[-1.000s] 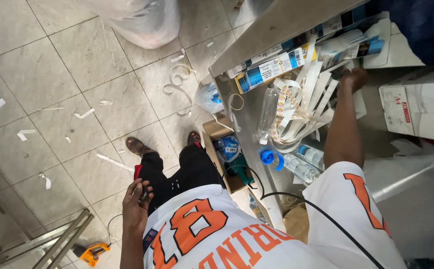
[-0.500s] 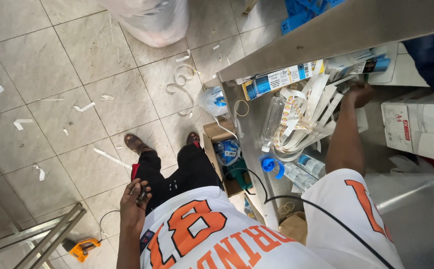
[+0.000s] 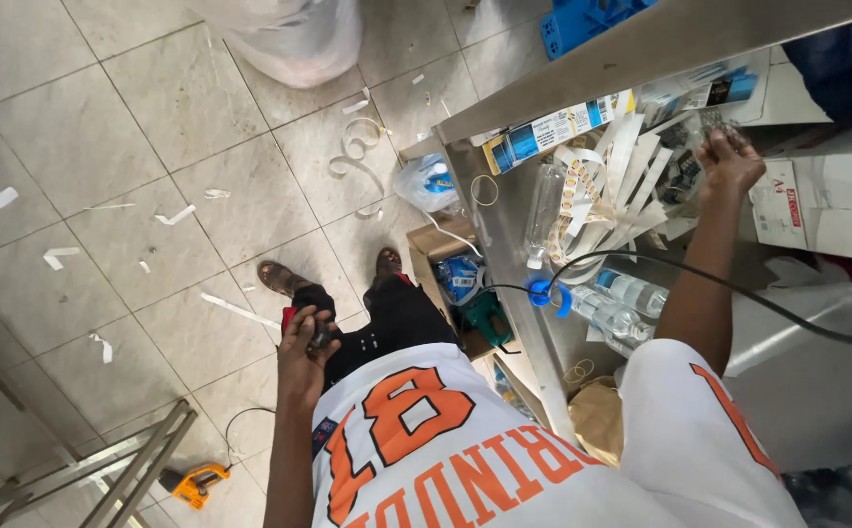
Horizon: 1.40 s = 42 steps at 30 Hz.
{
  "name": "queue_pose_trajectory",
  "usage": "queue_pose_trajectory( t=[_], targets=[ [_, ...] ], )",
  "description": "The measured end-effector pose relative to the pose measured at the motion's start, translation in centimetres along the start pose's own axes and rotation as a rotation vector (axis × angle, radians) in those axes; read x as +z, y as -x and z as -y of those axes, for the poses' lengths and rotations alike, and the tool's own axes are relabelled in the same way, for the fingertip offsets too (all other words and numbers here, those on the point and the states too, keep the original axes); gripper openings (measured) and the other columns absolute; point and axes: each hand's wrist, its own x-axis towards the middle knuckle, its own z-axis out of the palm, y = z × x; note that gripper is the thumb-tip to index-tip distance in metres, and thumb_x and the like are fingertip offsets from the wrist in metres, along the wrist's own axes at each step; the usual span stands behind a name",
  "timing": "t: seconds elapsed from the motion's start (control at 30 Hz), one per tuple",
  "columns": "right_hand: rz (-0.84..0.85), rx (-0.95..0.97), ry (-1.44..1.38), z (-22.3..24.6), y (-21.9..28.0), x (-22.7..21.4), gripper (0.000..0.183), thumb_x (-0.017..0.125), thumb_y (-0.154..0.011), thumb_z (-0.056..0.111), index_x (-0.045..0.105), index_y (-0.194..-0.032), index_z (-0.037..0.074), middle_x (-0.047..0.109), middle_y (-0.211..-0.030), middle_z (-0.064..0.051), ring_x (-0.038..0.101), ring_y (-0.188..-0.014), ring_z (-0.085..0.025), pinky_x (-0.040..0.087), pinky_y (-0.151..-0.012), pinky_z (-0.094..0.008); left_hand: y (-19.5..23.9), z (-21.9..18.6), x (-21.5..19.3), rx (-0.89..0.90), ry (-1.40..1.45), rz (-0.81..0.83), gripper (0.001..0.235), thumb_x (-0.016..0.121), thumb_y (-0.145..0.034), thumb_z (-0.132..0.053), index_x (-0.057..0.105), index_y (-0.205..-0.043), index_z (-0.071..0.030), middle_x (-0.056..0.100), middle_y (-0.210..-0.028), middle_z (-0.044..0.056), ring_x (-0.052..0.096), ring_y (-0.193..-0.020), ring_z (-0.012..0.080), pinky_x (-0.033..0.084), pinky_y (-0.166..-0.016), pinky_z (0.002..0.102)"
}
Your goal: The person applies small round stickers to the caps of multiple dark glass bottles arranged on a stainless steel table. They peel stickers from a roll, place them on bottle caps, and occasionally move bottles aside. Another person in a white coat is visible nearby, also handling bottles and labels.
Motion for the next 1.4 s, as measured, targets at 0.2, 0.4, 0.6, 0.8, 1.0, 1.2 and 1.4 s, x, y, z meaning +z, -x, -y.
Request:
queue_pose_trajectory(
  t=[0.2, 0.4, 0.6, 0.8, 1.0, 1.2, 1.4],
  targets=[
    [0.511, -0.235, 0.23, 4.7, 20.1, 3.1, 0.022, 0.088, -0.101, 0.013, 0.077, -0.12, 0.007, 0.082, -0.111, -0.004, 0.081, -0.094, -0.013, 0.072, -0.076, -0.02, -1.7, -4.2, 3.1, 0.051, 0.03, 0.23, 0.025, 0.065, -0.108, -0.021, 0.064, -0.13, -0.011, 0.074, -0.139, 0.015, 0.075, -0.118, 0.0296, 0.063, -0.09, 0.043],
    [0.876, -0.159, 0.241, -0.1, 39.9, 10.7, 0.008, 0.079, -0.101, -0.005, 0.077, -0.106, 0.001, 0.073, -0.087, -0.007, 0.078, -0.078, -0.014, 0.071, -0.078, -0.028, -4.7, -7.5, 3.6, 0.068, 0.078, 0.533, 0.028, 0.065, -0.111, -0.029, 0.062, -0.136, -0.015, 0.078, -0.126, 0.014, 0.079, -0.113, 0.0292, 0.069, -0.094, 0.05],
    [1.541, -0.213, 0.119, -2.6, 62.3, 20.9, 0.023, 0.085, -0.08, -0.016, 0.079, -0.102, -0.013, 0.074, -0.084, -0.023, 0.074, -0.071, -0.024, 0.067, -0.066, -0.041, -1.0, -15.8, 1.8, 0.056, 0.113, 0.711, 0.041, 0.058, -0.114, -0.047, 0.064, -0.135, -0.013, 0.078, -0.129, 0.018, 0.079, -0.116, 0.0316, 0.069, -0.094, 0.051],
    [2.112, -0.368, 0.441, -2.1, 75.2, 28.3, 0.024, 0.082, -0.087, -0.012, 0.087, -0.107, 0.0, 0.08, -0.096, -0.017, 0.078, -0.088, -0.026, 0.063, -0.08, -0.041, 1.3, -22.6, -5.1, 0.202, 0.2, 0.741, 0.067, 0.054, -0.113, -0.067, 0.059, -0.142, -0.006, 0.071, -0.134, 0.024, 0.075, -0.121, 0.0365, 0.067, -0.1, 0.058],
    [2.372, -0.647, 0.641, -4.2, 82.8, 33.6, 0.026, 0.081, -0.087, -0.009, 0.085, -0.109, 0.005, 0.08, -0.101, -0.017, 0.075, -0.09, -0.031, 0.059, -0.083, -0.046, -0.5, -24.9, -11.3, 0.358, 0.326, 0.629, 0.051, 0.057, -0.118, -0.045, 0.06, -0.148, -0.004, 0.07, -0.137, 0.025, 0.073, -0.125, 0.038, 0.065, -0.104, 0.057],
    [2.499, -0.782, 0.793, -5.9, 89.2, 39.3, 0.035, 0.078, -0.092, -0.004, 0.077, -0.125, 0.006, 0.076, -0.115, -0.019, 0.075, -0.099, -0.038, 0.061, -0.088, -0.049, -3.8, -28.1, -15.4, 0.389, 0.522, 0.488, 0.048, 0.053, -0.121, -0.034, 0.052, -0.154, 0.001, 0.063, -0.14, 0.025, 0.07, -0.127, 0.0384, 0.066, -0.108, 0.058],
    [2.592, -0.81, 0.823, -7.3, 94.7, 46.3, 0.043, 0.079, -0.094, 0.001, 0.071, -0.136, 0.004, 0.072, -0.129, -0.022, 0.072, -0.114, -0.046, 0.057, -0.094, -0.055, -7.5, -34.8, -18.6, 0.468, 0.561, 0.453, 0.054, 0.059, -0.118, -0.045, 0.052, -0.155, -0.006, 0.064, -0.144, 0.021, 0.069, -0.129, 0.0364, 0.064, -0.11, 0.058]
  ],
)
